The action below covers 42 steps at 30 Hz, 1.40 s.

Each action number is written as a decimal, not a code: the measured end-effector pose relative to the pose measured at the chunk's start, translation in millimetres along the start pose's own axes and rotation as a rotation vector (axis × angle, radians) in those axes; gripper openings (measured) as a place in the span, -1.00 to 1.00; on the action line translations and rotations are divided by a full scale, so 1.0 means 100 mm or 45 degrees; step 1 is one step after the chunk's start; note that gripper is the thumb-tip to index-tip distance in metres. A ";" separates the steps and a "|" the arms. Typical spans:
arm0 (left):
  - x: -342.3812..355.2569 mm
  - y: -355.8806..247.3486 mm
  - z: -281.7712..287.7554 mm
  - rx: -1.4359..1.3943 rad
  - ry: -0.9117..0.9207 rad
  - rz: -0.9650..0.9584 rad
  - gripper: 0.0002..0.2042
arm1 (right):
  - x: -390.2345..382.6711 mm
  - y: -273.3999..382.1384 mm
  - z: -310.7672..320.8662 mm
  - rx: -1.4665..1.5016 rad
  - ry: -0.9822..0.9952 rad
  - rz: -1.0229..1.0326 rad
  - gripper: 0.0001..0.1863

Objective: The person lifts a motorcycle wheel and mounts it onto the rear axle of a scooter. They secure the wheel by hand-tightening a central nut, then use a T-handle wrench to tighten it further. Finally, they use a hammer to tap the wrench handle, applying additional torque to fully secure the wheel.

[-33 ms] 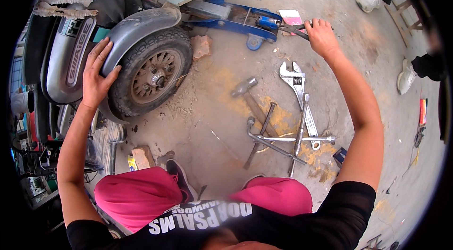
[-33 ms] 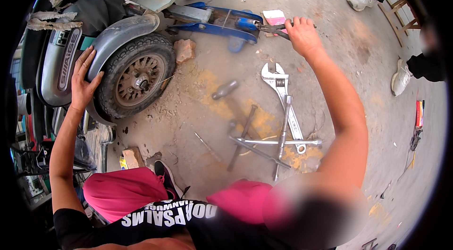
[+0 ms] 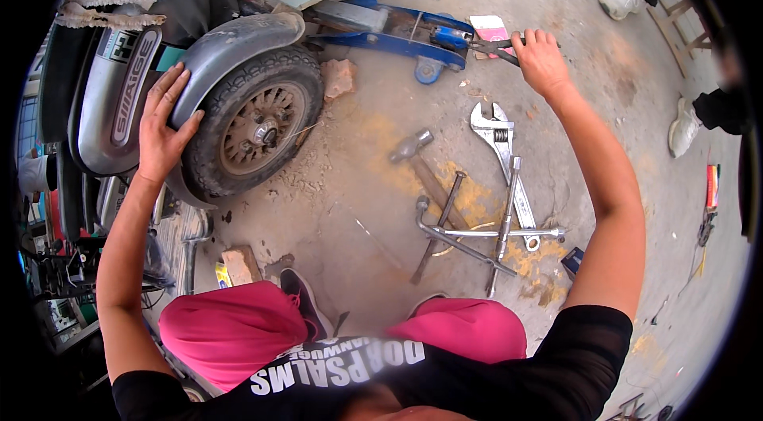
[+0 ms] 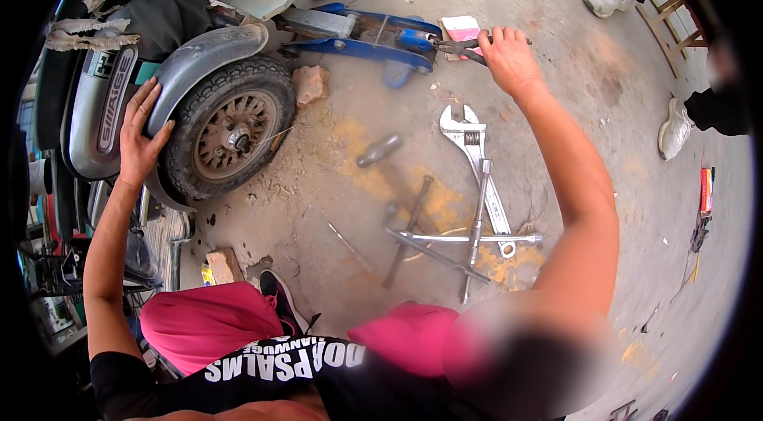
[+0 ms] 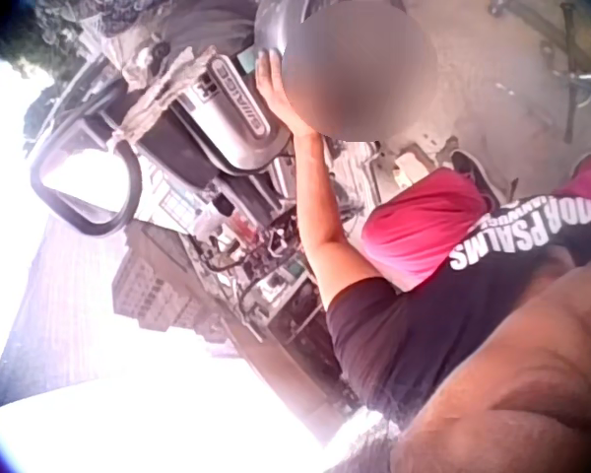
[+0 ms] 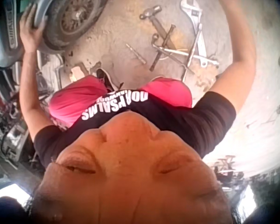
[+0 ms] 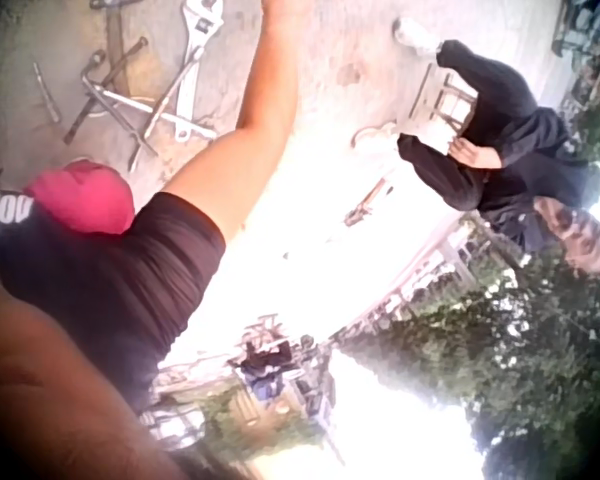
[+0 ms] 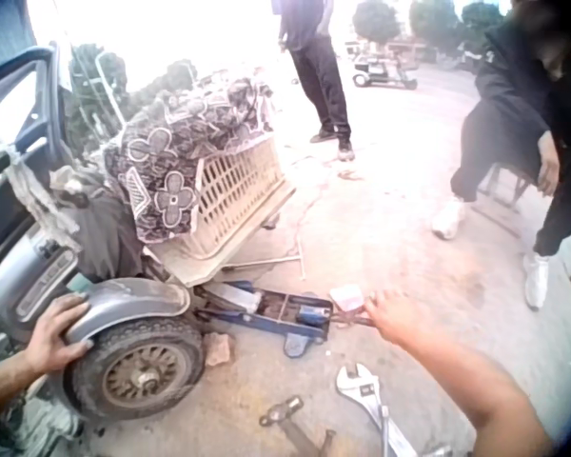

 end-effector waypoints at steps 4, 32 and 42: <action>-0.01 0.01 -0.01 0.015 0.006 0.013 -0.41 | -0.04 0.08 0.11 -0.167 -0.144 0.031 -0.57; -0.03 0.04 -0.03 -0.045 0.009 0.001 -0.44 | -0.04 0.07 0.06 -0.335 -0.011 0.023 -0.58; -0.04 0.06 -0.04 -0.034 0.020 -0.018 -0.45 | -0.35 -0.20 -0.01 -0.369 -0.029 -0.042 -0.62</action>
Point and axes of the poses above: each hand's wrist, its own x-axis towards the middle knuckle, its own z-axis out of the back of the hand, y = z × x, the point moved 6 cm from there along x, towards the middle knuckle, and after that the axes turned 1 degree about y, right-handed, at the moved point
